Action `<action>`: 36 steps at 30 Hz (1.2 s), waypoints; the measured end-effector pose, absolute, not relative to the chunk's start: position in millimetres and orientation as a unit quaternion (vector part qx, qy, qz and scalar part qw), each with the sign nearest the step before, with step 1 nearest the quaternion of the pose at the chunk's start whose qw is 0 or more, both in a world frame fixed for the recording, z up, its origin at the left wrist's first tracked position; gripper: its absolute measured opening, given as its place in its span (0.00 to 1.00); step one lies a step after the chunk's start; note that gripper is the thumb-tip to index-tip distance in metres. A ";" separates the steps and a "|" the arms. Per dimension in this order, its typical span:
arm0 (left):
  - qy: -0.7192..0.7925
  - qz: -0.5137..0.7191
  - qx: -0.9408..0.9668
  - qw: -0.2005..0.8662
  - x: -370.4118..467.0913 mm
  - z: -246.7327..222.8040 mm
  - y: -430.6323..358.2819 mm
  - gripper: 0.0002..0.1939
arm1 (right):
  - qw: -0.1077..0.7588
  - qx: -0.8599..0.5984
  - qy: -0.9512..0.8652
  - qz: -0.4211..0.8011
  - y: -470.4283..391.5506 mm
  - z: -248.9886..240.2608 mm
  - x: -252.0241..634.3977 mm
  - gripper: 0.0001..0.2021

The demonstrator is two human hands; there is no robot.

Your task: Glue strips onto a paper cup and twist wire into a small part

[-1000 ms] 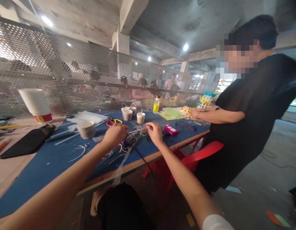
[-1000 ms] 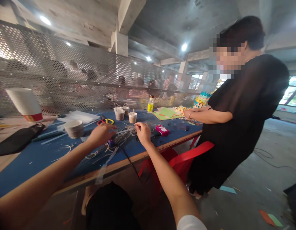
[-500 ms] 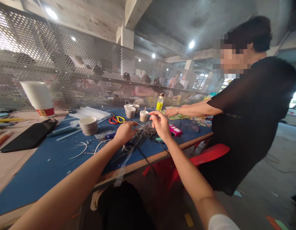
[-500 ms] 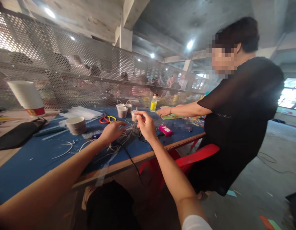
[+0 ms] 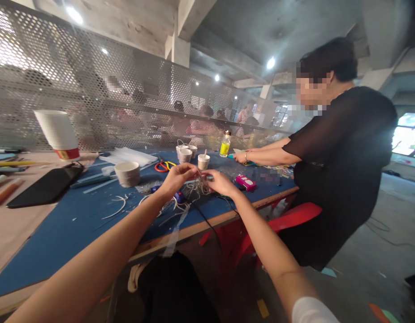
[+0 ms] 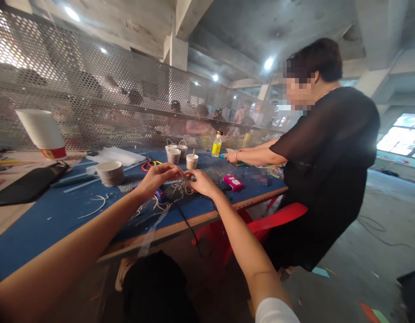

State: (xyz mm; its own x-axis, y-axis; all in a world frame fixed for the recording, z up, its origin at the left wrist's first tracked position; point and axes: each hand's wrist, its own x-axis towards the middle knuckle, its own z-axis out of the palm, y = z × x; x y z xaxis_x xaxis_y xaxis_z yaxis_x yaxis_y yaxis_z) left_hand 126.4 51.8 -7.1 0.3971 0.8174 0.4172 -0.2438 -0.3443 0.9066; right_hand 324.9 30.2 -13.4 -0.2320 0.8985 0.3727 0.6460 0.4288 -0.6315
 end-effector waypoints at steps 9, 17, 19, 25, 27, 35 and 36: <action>0.182 0.497 0.591 0.608 119.7 0.7 48.4 0.14 | 0.247 -0.668 -0.701 -0.043 37.8 -20.9 337.0 0.10; 0.124 0.531 0.569 0.616 104.6 28.1 27.7 0.09 | 0.237 -0.705 -0.666 -0.049 55.7 -23.3 356.8 0.13; 0.116 0.539 0.572 0.607 99.0 35.0 19.0 0.08 | 0.232 -0.704 -0.669 -0.047 57.5 -27.0 358.7 0.13; 0.096 0.559 0.588 0.577 85.3 58.8 -16.9 0.06 | 0.221 -0.682 -0.696 -0.033 58.7 -32.5 359.2 0.13; 0.060 0.563 0.586 0.579 81.1 67.4 -28.9 0.05 | 0.220 -0.671 -0.708 -0.029 57.2 -30.9 358.3 0.13; -0.028 0.570 0.580 0.582 68.3 88.4 -51.7 0.04 | 0.250 -0.614 -0.746 -0.060 21.1 -13.7 345.0 0.24; -0.028 0.570 0.579 0.583 68.7 88.3 -51.8 0.04 | 0.284 -0.600 -0.743 -0.078 13.6 -10.8 339.2 0.23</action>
